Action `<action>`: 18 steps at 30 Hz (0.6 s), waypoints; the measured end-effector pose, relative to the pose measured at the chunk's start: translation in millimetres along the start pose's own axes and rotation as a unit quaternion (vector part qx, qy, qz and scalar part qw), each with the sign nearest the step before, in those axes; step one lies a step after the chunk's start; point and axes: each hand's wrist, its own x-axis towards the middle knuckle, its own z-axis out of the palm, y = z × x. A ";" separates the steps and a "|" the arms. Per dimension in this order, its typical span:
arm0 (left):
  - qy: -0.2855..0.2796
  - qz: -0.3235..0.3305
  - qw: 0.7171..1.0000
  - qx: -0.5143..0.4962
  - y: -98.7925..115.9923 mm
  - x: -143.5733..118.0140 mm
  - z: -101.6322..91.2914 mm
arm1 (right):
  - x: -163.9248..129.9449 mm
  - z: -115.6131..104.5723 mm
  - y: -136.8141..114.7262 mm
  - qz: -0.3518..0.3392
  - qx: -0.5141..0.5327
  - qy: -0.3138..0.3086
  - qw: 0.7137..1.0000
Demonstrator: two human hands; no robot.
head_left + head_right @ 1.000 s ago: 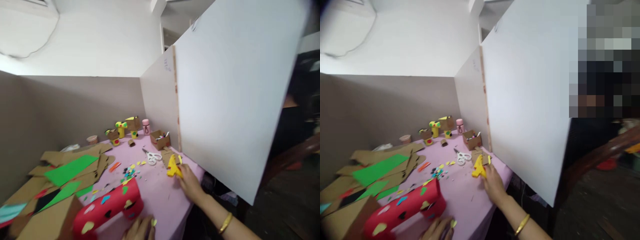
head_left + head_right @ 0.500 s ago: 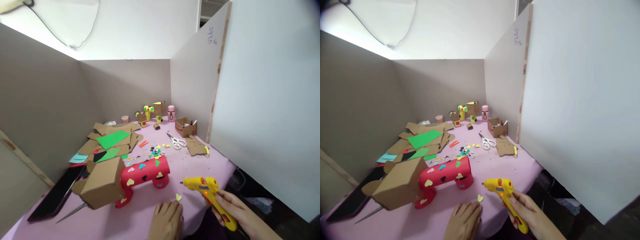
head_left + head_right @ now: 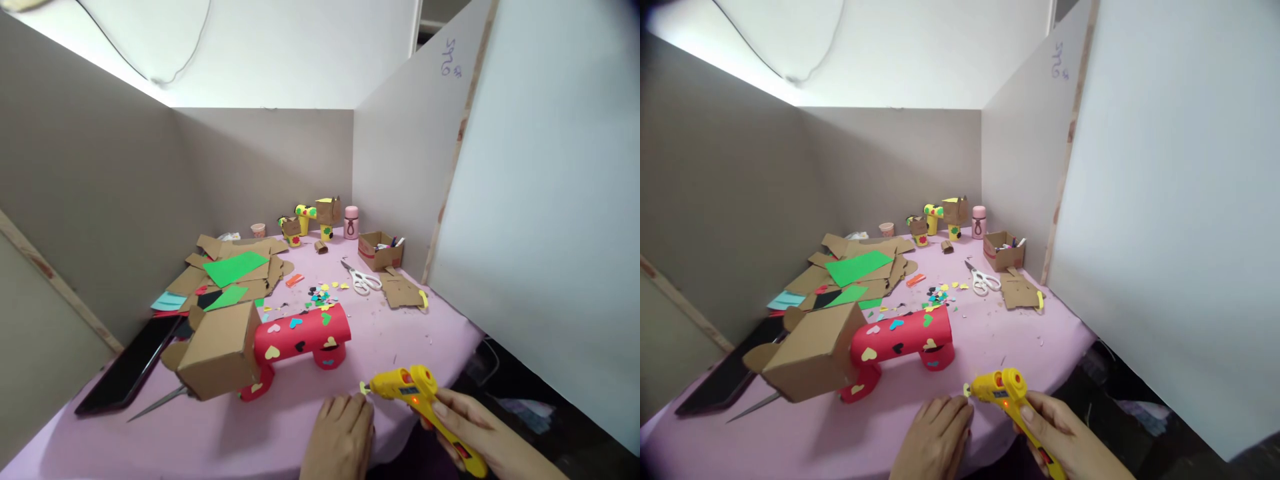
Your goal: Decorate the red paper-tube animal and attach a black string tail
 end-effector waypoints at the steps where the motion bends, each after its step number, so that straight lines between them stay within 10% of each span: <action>1: -0.003 0.000 1.000 -0.004 -0.1 -0.1 -0.3 | 0.5 1.6 -1.8 -0.003 -0.005 -0.001 1.000; 18: -0.053 -0.017 0.998 -0.020 1.9 -4.7 -3.8 | 1.1 -1.0 -0.4 -0.007 -0.061 -0.022 0.998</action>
